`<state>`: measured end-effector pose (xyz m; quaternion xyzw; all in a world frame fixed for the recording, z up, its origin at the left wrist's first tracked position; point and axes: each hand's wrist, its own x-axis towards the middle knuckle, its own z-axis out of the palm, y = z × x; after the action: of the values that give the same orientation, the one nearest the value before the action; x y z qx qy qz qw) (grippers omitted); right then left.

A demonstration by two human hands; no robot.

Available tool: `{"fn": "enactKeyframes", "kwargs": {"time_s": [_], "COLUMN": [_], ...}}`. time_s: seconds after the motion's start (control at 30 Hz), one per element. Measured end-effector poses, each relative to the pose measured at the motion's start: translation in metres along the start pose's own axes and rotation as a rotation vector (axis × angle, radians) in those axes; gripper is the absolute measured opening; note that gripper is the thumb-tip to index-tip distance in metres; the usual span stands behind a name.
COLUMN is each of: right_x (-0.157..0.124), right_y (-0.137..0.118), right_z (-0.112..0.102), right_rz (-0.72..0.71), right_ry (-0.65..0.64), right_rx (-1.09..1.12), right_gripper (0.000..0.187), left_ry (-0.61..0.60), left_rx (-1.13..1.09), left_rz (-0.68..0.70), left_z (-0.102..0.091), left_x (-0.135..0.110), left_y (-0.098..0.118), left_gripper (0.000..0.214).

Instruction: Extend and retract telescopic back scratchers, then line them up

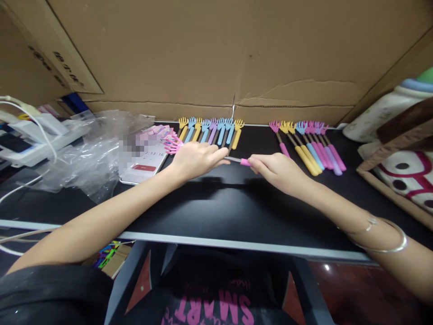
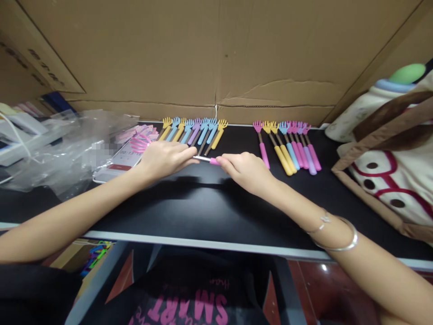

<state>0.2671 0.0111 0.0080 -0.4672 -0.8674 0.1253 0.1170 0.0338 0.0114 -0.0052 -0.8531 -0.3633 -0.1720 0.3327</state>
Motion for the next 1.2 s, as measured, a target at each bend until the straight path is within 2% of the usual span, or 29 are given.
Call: {"fn": "enactKeyframes", "kwargs": {"time_s": [0.2, 0.43, 0.57, 0.77, 0.97, 1.07, 1.2], "right_x": [0.001, 0.001, -0.001, -0.005, -0.002, -0.002, -0.003], "right_y": [0.001, 0.001, 0.0, -0.003, 0.007, 0.01, 0.009], "right_z": [0.001, 0.002, 0.001, 0.002, 0.014, 0.016, 0.011], "right_rz": [-0.012, -0.046, -0.056, -0.079, -0.122, -0.168, -0.234], "right_ry": [-0.004, 0.049, 0.071, 0.153, 0.243, 0.316, 0.385], "right_rx": [-0.013, -0.089, -0.21, -0.421, -0.539, -0.601, -0.67], "right_gripper": [0.044, 0.042, 0.039, 0.046, 0.048, 0.051, 0.053], "left_ry": [-0.059, -0.131, -0.146, -0.188, -0.33, -0.392, -0.457], "left_rx": [-0.042, -0.091, -0.099, -0.132, -0.141, -0.231, -0.538], "left_rz": [-0.044, -0.077, -0.08, -0.109, -0.147, -0.187, -0.199], "left_z": [0.0, -0.002, -0.001, 0.002, 0.003, 0.003, 0.004], "left_x": [0.0, 0.0, 0.0, -0.001, 0.0, 0.001, 0.001], "left_y": [0.003, 0.003, 0.003, 0.004, 0.007, 0.007, 0.006], "left_gripper": [0.051, 0.054, 0.055, 0.055, 0.05, 0.047, 0.044]}}
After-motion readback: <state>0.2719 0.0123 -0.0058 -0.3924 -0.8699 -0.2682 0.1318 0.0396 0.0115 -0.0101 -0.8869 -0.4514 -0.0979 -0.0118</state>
